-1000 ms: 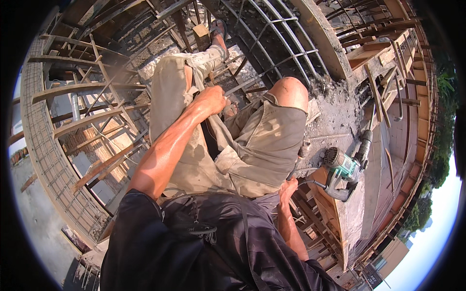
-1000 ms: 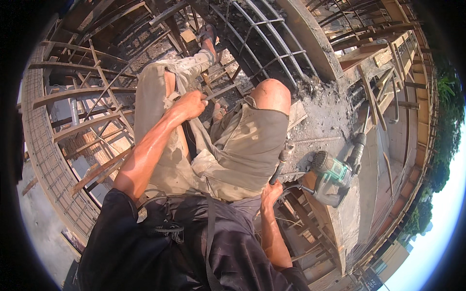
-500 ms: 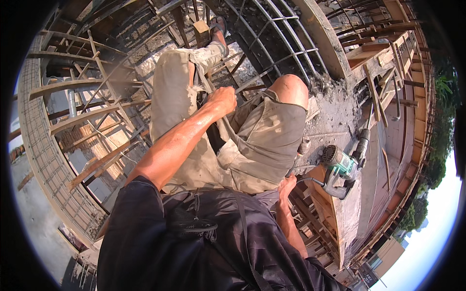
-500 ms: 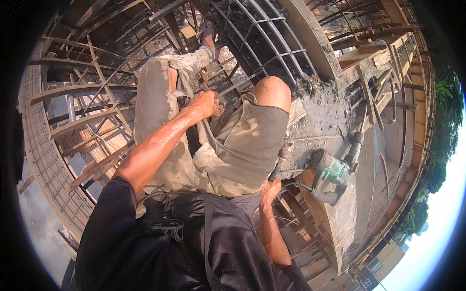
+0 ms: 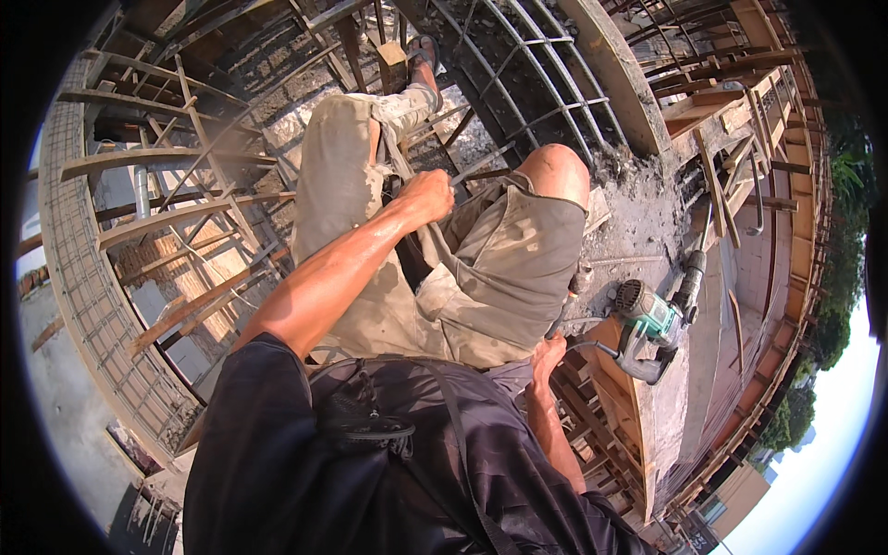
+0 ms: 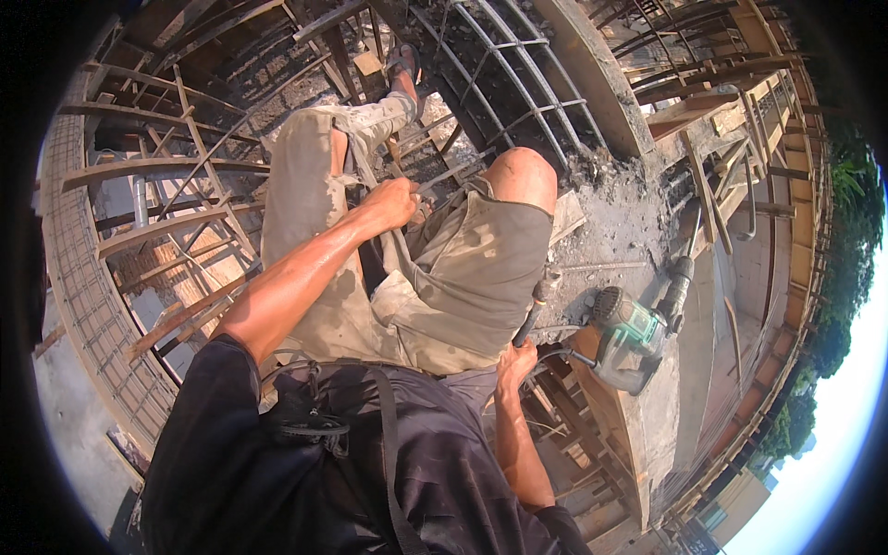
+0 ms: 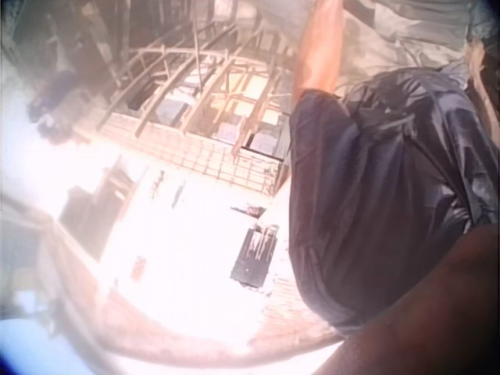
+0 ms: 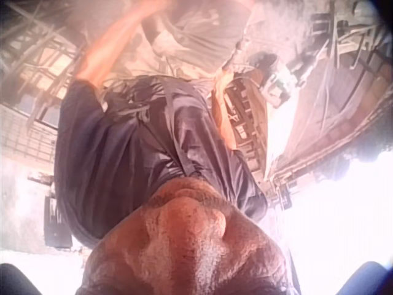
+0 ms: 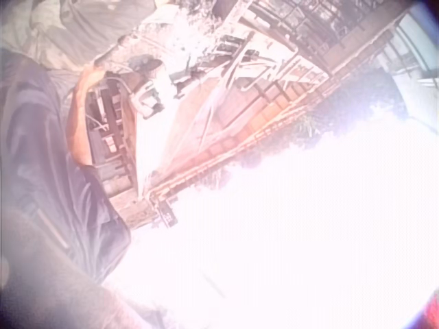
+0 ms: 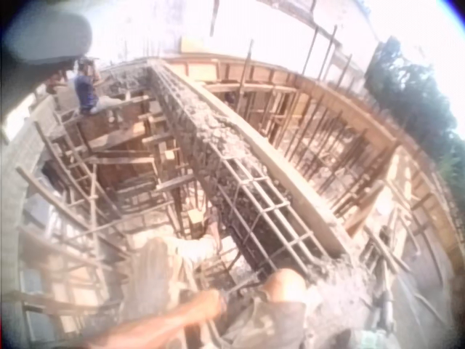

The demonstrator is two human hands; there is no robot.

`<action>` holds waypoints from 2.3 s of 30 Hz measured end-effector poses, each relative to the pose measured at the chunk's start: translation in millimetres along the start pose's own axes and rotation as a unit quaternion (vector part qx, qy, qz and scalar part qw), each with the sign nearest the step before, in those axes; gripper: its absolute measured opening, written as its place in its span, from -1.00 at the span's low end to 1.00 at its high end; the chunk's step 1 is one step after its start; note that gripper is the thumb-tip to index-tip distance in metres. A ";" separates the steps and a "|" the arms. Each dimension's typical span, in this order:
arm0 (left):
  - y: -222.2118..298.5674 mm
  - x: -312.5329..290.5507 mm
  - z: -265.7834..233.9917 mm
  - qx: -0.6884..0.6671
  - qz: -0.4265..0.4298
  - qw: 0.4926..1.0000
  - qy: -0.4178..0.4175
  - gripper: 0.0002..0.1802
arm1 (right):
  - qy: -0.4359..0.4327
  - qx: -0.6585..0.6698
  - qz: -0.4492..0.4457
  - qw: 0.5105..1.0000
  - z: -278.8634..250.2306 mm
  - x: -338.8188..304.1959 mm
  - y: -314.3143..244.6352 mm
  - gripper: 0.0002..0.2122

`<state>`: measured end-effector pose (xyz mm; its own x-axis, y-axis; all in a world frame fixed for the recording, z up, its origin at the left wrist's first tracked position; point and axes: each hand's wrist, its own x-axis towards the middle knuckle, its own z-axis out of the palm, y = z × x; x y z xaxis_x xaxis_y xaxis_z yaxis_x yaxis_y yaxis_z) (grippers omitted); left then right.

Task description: The person strikes a metal chisel with a hammer to break apart concrete from a beam while sitting on a construction structure.

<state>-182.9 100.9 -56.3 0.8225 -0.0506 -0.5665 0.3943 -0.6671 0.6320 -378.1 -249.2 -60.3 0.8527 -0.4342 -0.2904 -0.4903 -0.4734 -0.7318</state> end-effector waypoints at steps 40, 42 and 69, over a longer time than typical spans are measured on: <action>-24.0 13.5 66.2 -0.182 -0.076 0.978 0.073 -0.67 | -0.023 0.031 0.051 0.998 -3.7 -0.5 -4.4 -0.76; 6.5 9.8 42.2 -0.230 -0.171 0.958 -0.020 -0.65 | -0.027 0.057 0.055 0.997 -8.5 6.8 17.3 -0.77; 5.7 40.4 -10.6 -0.098 -0.051 0.989 0.099 -0.61 | -0.005 0.004 0.045 0.999 -3.4 4.9 26.1 -0.73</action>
<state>-143.1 103.0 -70.0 0.8308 0.1701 -0.5300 0.5356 -0.5033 0.6781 -387.3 -266.3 -78.7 0.8075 -0.4669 -0.3605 -0.5630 -0.4276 -0.7072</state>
